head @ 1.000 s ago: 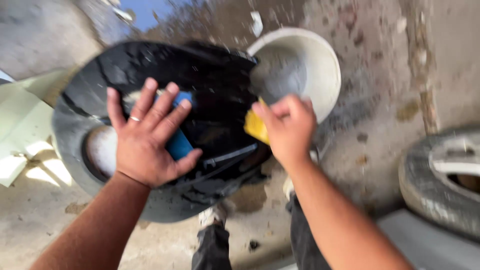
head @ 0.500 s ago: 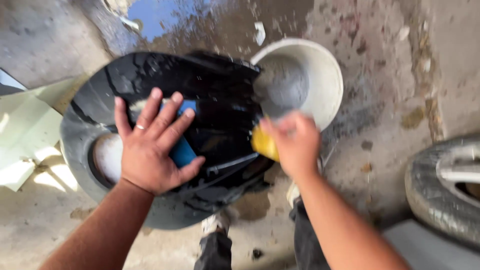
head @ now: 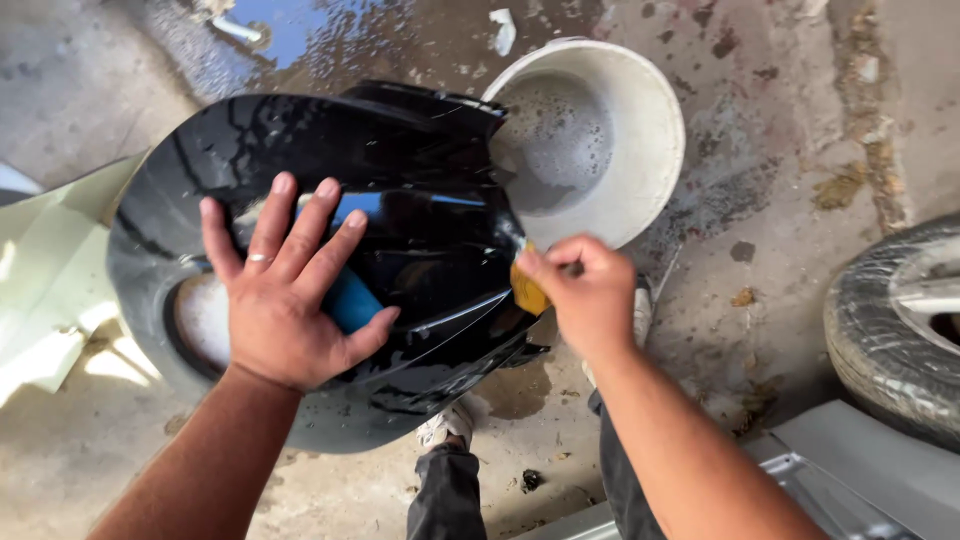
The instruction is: The person sits on the ground and scrubs a black motorcycle part with a yellow sponge and soapy water from a bucket. They repeatedly dip the sponge into the bucket and wipe the surface of the part.
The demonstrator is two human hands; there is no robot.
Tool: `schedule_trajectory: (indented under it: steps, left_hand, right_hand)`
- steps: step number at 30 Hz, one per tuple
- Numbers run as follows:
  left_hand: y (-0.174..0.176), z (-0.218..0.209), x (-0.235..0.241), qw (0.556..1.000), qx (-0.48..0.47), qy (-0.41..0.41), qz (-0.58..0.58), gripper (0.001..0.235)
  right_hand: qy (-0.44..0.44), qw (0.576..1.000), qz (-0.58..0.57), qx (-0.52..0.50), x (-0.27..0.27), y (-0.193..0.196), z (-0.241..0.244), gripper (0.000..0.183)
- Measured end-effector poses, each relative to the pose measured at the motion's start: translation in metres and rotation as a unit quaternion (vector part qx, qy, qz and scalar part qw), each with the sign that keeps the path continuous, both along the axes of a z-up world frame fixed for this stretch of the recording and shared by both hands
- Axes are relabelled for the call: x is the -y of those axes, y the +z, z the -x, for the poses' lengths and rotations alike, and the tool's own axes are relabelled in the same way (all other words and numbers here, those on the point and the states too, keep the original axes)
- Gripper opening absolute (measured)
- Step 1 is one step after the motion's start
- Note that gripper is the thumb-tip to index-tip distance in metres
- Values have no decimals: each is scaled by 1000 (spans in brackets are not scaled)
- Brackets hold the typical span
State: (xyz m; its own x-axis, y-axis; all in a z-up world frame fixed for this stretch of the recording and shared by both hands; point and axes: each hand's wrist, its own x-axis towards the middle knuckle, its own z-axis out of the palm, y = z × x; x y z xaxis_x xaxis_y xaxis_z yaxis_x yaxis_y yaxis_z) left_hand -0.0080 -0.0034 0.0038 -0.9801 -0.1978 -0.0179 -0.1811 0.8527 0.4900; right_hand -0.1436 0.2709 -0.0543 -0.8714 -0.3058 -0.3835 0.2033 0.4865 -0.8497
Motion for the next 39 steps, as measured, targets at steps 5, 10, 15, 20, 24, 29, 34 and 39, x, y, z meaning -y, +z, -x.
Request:
schedule_trajectory:
  steps: [5,10,15,20,24,29,34,39]
  left_hand:
    - [-2,-2,0,1000,13,0,0,87]
    - [-2,-2,0,1000,5,1,5,87]
    - [1,-6,-1,1000,15,3,-3,87]
    - [-2,0,2,1000,13,6,16,87]
    - [-6,-7,-1,1000,10,-4,-7,88]
    - [-1,0,1,1000,12,3,-4,87]
    - [-1,0,0,1000,-4,1,-5,84]
    - [-3,-2,-1,1000,-2,-1,-10,84]
  right_hand:
    - [-24,999,-2,35,18,4,15,16]
    - [-77,990,35,115,2,7,-1,17]
    - [-45,997,39,58,21,7,10,19]
    - [-90,992,-14,84,24,6,8,18]
    - [-47,998,-31,-2,15,5,3,30]
    - [-20,995,-93,-1,24,8,10,29]
    - [-25,998,-30,54,7,21,1,20]
    - [39,991,-29,-125,29,14,19,27]
